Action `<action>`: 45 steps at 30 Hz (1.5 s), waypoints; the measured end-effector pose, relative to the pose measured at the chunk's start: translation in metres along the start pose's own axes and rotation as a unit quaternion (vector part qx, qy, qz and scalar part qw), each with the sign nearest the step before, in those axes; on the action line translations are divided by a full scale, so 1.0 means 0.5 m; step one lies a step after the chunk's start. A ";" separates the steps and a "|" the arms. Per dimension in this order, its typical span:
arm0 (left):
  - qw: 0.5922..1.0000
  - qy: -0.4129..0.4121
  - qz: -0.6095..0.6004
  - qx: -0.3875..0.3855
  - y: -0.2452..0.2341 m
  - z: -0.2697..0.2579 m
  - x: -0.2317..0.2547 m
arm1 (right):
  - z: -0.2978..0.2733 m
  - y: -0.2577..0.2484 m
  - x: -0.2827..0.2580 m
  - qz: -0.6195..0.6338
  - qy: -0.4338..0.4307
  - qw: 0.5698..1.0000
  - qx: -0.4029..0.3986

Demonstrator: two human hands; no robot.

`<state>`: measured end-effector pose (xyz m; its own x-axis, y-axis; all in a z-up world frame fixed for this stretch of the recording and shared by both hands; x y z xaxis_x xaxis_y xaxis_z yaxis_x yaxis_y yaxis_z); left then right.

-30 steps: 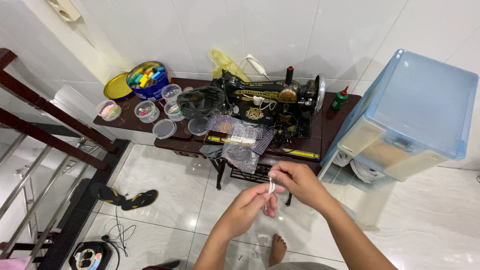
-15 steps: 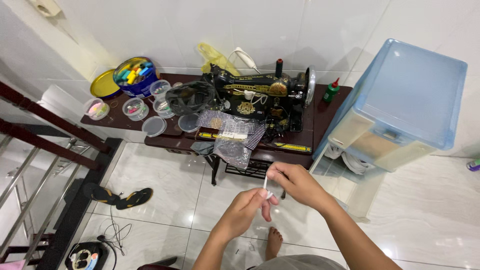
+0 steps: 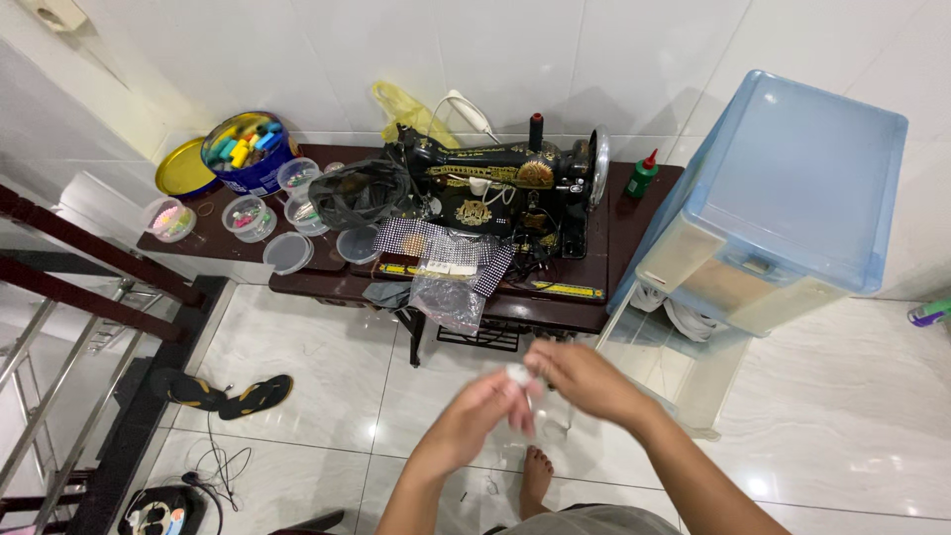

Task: The person organizes various sewing supplies by rolling elastic bands, sorting items into plastic containers, and placing materials into a drawer next to a sewing machine.

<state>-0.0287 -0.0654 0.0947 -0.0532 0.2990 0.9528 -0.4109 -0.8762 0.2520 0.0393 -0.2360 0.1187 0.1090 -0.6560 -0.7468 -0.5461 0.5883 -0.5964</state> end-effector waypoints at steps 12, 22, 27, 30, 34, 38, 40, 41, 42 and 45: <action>0.998 -0.044 0.026 -0.030 -0.020 -0.001 -0.026 | 0.006 -0.010 0.012 0.011 -0.007 1.000 -0.004; 0.918 -0.116 0.378 -0.021 0.012 0.008 0.024 | -0.024 -0.015 0.002 -0.072 -0.028 0.997 -0.003; 0.911 -0.015 0.413 0.002 -0.003 0.022 0.010 | -0.013 -0.023 0.053 0.050 -0.044 0.997 -0.035; 0.901 0.020 0.432 0.027 -0.029 0.012 0.023 | -0.008 -0.026 0.097 0.142 0.012 0.988 -0.055; 0.918 -0.115 0.380 0.006 -0.028 0.014 0.033 | -0.005 -0.016 0.108 0.243 0.075 0.965 -0.059; 0.975 -0.106 0.184 0.060 -0.010 0.026 0.009 | 0.004 0.000 0.074 0.265 0.021 0.962 0.059; 0.989 -0.092 0.088 0.068 -0.007 0.036 -0.012 | -0.009 0.002 0.067 0.265 0.004 0.961 0.072; 0.993 -0.091 0.043 0.066 -0.006 0.039 -0.021 | -0.008 0.006 0.067 0.289 0.008 0.956 0.041; 0.994 -0.090 -0.003 0.062 -0.005 0.043 -0.028 | -0.008 0.014 0.067 0.313 0.012 0.950 0.012; 0.982 -0.051 -0.174 0.061 0.013 0.064 -0.048 | -0.023 0.014 0.081 0.354 0.026 0.935 -0.025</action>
<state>-0.0010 -0.0904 0.0789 0.1643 0.5543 0.8159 -0.2765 -0.7681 0.5775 0.0306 -0.2640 0.0877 -0.3350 -0.1342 -0.9326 -0.5048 0.8613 0.0574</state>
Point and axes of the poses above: each hand's wrist, its own z-axis towards the middle knuckle, its own y-axis out of the palm, x = y × z, the point moved 3 cm from there along z, towards the middle knuckle, and after that the axes turned 11 degrees about y, right-handed, at the moved point
